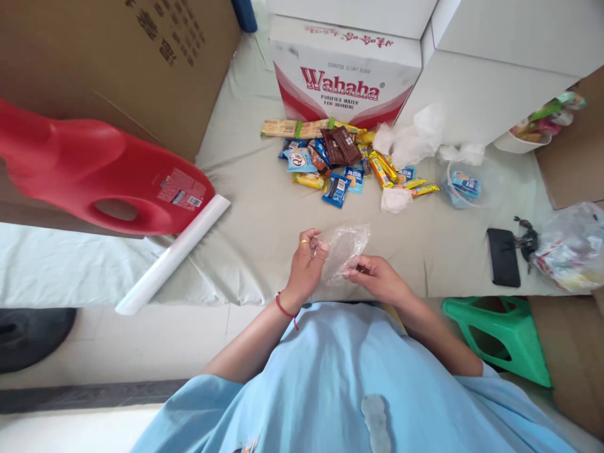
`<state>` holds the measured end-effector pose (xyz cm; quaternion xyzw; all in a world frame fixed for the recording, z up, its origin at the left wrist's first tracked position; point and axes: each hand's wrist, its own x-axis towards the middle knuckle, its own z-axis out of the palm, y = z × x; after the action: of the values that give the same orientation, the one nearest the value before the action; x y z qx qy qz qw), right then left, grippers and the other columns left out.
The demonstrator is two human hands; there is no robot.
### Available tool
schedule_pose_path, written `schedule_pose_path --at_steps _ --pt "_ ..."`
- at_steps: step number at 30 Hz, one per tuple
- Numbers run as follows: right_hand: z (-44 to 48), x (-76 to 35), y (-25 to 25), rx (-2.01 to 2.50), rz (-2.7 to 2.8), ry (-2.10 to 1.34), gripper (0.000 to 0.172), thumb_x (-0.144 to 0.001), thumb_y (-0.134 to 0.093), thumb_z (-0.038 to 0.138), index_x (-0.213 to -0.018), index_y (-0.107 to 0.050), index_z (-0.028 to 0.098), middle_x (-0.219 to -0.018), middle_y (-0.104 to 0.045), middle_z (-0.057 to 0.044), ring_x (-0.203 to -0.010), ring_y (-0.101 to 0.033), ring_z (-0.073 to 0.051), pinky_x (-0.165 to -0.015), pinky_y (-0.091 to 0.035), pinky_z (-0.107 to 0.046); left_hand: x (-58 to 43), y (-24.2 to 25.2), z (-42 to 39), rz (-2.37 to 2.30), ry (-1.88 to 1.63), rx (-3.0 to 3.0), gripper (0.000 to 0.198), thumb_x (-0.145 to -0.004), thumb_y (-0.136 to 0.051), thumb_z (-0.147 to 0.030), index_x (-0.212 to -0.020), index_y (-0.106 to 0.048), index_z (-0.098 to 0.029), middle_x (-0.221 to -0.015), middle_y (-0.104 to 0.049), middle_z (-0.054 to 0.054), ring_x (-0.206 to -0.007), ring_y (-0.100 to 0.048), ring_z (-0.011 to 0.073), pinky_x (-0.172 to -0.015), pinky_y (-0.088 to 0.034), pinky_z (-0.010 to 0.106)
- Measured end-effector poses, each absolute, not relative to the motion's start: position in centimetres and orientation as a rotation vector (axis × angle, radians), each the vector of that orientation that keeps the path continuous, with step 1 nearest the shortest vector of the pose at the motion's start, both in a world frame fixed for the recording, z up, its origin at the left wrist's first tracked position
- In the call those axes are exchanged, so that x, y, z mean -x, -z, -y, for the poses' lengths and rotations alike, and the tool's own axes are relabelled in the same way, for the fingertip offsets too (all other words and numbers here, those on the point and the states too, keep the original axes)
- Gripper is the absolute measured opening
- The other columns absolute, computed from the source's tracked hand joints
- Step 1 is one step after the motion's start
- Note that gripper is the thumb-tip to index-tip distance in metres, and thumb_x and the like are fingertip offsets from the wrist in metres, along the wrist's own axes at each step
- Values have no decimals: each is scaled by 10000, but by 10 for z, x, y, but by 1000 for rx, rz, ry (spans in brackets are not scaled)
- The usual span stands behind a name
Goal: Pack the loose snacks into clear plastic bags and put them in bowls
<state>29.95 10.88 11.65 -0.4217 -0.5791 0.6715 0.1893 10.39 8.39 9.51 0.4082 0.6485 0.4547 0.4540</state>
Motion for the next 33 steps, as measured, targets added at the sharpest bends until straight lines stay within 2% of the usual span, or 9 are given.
schedule_pose_path --at_steps 2,6,9,11,15,19,25,30,33 --pt "-113 -303 -118 1185 1631 -1899 327 -876 -722 521 -838 -658 202 -780 -648 3 -747 -575 -159 -736 -459 -291 -103 -92 -83 -1657 -1011 -1131 384 -862 -705 -417 -1183 -632 -219 -869 -659 -12 -739 -592 163 -738 -461 298" --pt "-122 -318 -123 1219 1605 -1871 380 -886 -711 562 -793 -611 207 -733 -568 22 -712 -506 -144 -692 -411 -279 -97 -90 -86 -1652 -1112 -992 224 -908 -658 -424 -858 -682 -207 -767 -635 -11 -760 -582 152 -741 -455 269" --pt "-129 -338 -126 1243 1544 -1875 390 -878 -733 572 -790 -616 211 -739 -576 20 -720 -512 -145 -715 -422 -284 -89 -92 -94 -1458 -1354 -560 188 -870 -714 -372 -826 -631 -209 -839 -656 -5 -816 -616 138 -752 -496 243" --pt "-131 -350 -128 1251 1494 -1881 388 -875 -749 565 -785 -614 213 -744 -594 16 -728 -530 -146 -739 -436 -290 -83 -94 -100 -1286 -1447 -207 193 -825 -744 -290 -795 -572 -207 -812 -627 -22 -738 -611 110 -659 -491 210" --pt "-131 -362 -127 1291 1407 -1911 401 -862 -769 569 -772 -608 212 -741 -603 12 -699 -534 -140 -723 -450 -294 -75 -96 -111 -1188 -1452 62 201 -775 -702 -137 -754 -511 -195 -676 -527 -68 -505 -462 44 -447 -311 152" --pt "-127 -365 -114 1419 1435 -1927 444 -840 -732 640 -800 -627 210 -781 -622 -15 -682 -543 -152 -668 -470 -307 -71 -99 -114 -1086 -1391 196 242 -846 -623 -182 -698 -433 -211 -537 -354 -104 -388 -291 38 -382 -190 168" --pt "-116 -362 -108 1607 1912 -887 381 -948 -623 586 -958 -684 210 -961 -661 -95 -833 -604 -229 -772 -528 -402 -77 -112 -114 -1145 -1493 196 374 -944 -652 -311 -684 -402 -211 -521 -325 -109 -381 -289 32 -384 -197 161" --pt "-104 -309 -109 1139 2218 -682 523 -923 -698 593 -1283 -676 215 -1328 -637 -176 -1238 -557 -341 -1063 -486 -554 -106 -122 -103 -1161 -1546 -61 441 -927 -708 -525 -729 -484 -202 -578 -397 -94 -438 -357 34 -426 -276 158" --pt "-108 -278 -108 1178 2066 -630 269 -1015 -599 436 -1172 -716 251 -1314 -649 -142 -1235 -565 -312 -1069 -489 -544 -117 -124 -92 -1156 -1477 -228 520 -889 -709 -646 -725 -515 -192 -600 -428 -78 -454 -364 33 -440 -291 163"
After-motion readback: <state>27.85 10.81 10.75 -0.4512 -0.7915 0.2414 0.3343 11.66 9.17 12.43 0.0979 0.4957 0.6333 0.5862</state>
